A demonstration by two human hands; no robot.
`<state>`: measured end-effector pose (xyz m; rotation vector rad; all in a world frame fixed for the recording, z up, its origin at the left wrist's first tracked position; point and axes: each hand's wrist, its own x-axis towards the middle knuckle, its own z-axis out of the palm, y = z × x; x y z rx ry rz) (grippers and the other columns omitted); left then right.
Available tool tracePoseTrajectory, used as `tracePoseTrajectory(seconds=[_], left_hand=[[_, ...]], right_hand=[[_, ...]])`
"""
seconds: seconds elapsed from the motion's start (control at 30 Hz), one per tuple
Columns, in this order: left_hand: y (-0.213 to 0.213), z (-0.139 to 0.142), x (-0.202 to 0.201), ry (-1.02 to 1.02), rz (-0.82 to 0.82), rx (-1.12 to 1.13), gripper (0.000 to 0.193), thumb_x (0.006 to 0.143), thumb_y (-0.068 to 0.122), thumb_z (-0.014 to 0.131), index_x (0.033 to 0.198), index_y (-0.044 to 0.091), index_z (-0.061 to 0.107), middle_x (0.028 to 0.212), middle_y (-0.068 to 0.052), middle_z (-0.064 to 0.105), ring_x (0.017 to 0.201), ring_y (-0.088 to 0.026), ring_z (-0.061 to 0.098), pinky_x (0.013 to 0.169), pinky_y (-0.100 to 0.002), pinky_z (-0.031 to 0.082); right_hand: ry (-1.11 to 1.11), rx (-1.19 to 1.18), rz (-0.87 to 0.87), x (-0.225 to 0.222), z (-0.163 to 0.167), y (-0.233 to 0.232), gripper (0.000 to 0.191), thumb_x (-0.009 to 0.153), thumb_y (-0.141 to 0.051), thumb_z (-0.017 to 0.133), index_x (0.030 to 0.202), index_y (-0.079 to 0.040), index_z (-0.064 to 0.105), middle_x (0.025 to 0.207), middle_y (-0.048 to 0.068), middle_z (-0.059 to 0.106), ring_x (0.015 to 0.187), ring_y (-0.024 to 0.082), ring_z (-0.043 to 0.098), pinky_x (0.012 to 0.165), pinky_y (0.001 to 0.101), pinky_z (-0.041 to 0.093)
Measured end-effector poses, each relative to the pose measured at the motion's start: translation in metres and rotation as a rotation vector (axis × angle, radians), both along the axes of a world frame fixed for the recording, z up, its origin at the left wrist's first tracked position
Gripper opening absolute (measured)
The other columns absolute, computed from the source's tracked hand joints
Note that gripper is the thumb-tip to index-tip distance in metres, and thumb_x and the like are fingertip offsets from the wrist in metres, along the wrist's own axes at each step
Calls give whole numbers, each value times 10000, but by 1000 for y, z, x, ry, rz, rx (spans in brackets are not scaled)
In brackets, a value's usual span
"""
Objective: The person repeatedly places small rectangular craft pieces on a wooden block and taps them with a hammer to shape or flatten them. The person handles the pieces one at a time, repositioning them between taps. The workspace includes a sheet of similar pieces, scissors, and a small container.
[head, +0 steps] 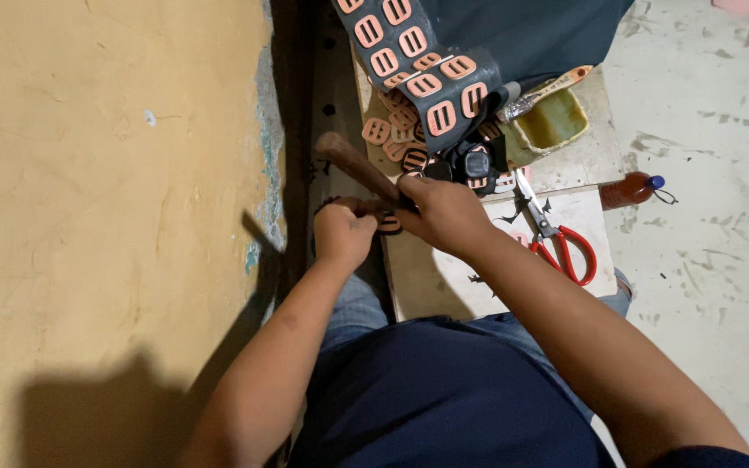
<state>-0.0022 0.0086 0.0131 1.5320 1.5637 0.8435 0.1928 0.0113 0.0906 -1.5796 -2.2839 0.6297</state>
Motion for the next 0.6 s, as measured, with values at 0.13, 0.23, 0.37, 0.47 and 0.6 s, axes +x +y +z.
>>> tracePoseTrajectory(seconds=[0.13,0.23,0.37,0.47,0.6], left_hand=[[2,-11,3,-59,71,-36,211,749,213,818,836,29,761,778,-141,760,698,-267,744,666,-358,568],[5,-13,3,-2,49,-78,202,758,202,817,842,28,760,782,-156,752,719,-285,743,684,-372,563],[1,-8,0,201,-94,90,132,818,137,757,897,35,787,811,-216,726,783,-375,704,716,-414,543],[-8,-3,1,91,-81,189,148,843,167,735,922,52,785,844,-189,740,776,-360,715,719,-406,546],[-10,-1,5,61,10,123,203,833,221,761,867,22,747,800,-179,735,739,-352,711,690,-414,544]], right_hand=[[-4,81,29,8,2,-12,272,848,-261,725,1034,-105,602,915,125,700,771,384,688,639,503,529],[-19,50,23,6,3,-9,277,850,-277,733,1020,-101,602,912,119,705,770,386,688,633,507,526],[14,24,-17,-3,2,2,268,846,-260,733,1041,-112,623,884,124,702,773,385,686,647,506,524],[47,47,30,-1,2,1,304,795,-268,747,1027,-108,633,891,124,705,761,391,683,624,510,523],[-16,58,60,11,4,-8,249,846,-264,717,1021,-113,625,918,113,708,771,381,689,638,509,530]])
